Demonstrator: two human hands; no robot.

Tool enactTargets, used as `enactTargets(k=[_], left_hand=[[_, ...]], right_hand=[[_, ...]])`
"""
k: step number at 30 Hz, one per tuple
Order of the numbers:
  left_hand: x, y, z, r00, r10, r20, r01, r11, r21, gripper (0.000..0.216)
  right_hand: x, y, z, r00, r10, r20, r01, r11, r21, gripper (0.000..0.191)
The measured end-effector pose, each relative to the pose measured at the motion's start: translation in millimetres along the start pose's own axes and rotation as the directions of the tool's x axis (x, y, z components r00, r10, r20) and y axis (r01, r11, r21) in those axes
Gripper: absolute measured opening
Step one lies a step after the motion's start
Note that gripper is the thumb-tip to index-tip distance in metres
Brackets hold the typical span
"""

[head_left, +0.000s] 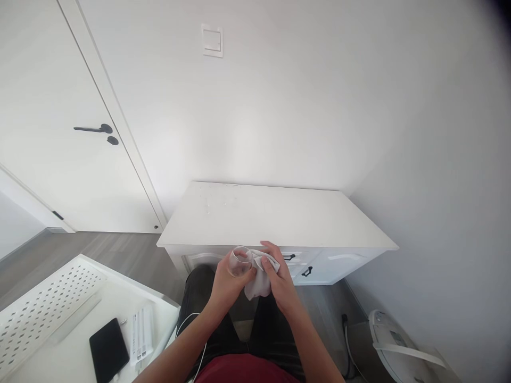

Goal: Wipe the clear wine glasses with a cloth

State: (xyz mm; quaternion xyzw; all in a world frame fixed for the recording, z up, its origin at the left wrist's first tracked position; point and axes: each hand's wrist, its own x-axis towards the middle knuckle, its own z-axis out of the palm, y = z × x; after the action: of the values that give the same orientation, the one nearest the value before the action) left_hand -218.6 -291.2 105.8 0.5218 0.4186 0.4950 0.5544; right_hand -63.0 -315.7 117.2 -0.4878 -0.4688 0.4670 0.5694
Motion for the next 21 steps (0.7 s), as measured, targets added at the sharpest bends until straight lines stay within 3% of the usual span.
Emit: enactTargets(k=[3, 7, 10, 13, 15, 17, 19, 21], left_hand=[[0.0, 7.5, -5.2, 0.992, 0.053, -0.111, -0.042, 0.994, 0.098, 0.032], [3.5, 25.4, -15.1, 0.963, 0.174, -0.204, -0.119, 0.96, 0.255, 0.028], [8.2, 39.9, -22.3, 0.946, 0.215, -0.244, -0.138, 0.944, 0.3, 0.026], [14.1, 49.4, -28.1, 0.955, 0.169, -0.243, -0.091, 0.949, 0.303, 0.027], [18.1, 51.4, -30.8, 0.965, 0.126, -0.231, -0.052, 0.951, 0.304, 0.028], [22.0, 50.2, -33.0, 0.97, 0.094, -0.224, -0.017, 0.946, 0.325, 0.028], [26.0, 46.1, -35.5, 0.971, 0.086, -0.222, 0.003, 0.927, 0.374, 0.026], [29.8, 40.0, -38.7, 0.975, 0.084, -0.208, 0.012, 0.905, 0.424, 0.026]], right_hand=[[2.4, 3.4, -6.6, 1.0, -0.009, 0.025, 0.013, 0.991, -0.134, 0.033], [7.2, 6.8, -23.7, 0.999, 0.001, 0.04, 0.011, 0.952, -0.307, 0.039], [5.4, -3.2, -34.2, 0.97, -0.065, 0.235, 0.156, 0.904, -0.397, 0.032], [0.0, -15.2, -38.2, 0.912, -0.131, 0.388, 0.291, 0.874, -0.389, 0.03], [-3.7, -17.6, -38.2, 0.905, -0.083, 0.418, 0.242, 0.907, -0.344, 0.029], [-6.6, -15.4, -37.3, 0.919, 0.034, 0.393, 0.092, 0.95, -0.297, 0.03], [-8.2, -11.9, -36.9, 0.93, 0.133, 0.344, -0.04, 0.963, -0.265, 0.05], [-7.9, -9.9, -37.5, 0.925, 0.137, 0.354, -0.047, 0.966, -0.253, 0.056]])
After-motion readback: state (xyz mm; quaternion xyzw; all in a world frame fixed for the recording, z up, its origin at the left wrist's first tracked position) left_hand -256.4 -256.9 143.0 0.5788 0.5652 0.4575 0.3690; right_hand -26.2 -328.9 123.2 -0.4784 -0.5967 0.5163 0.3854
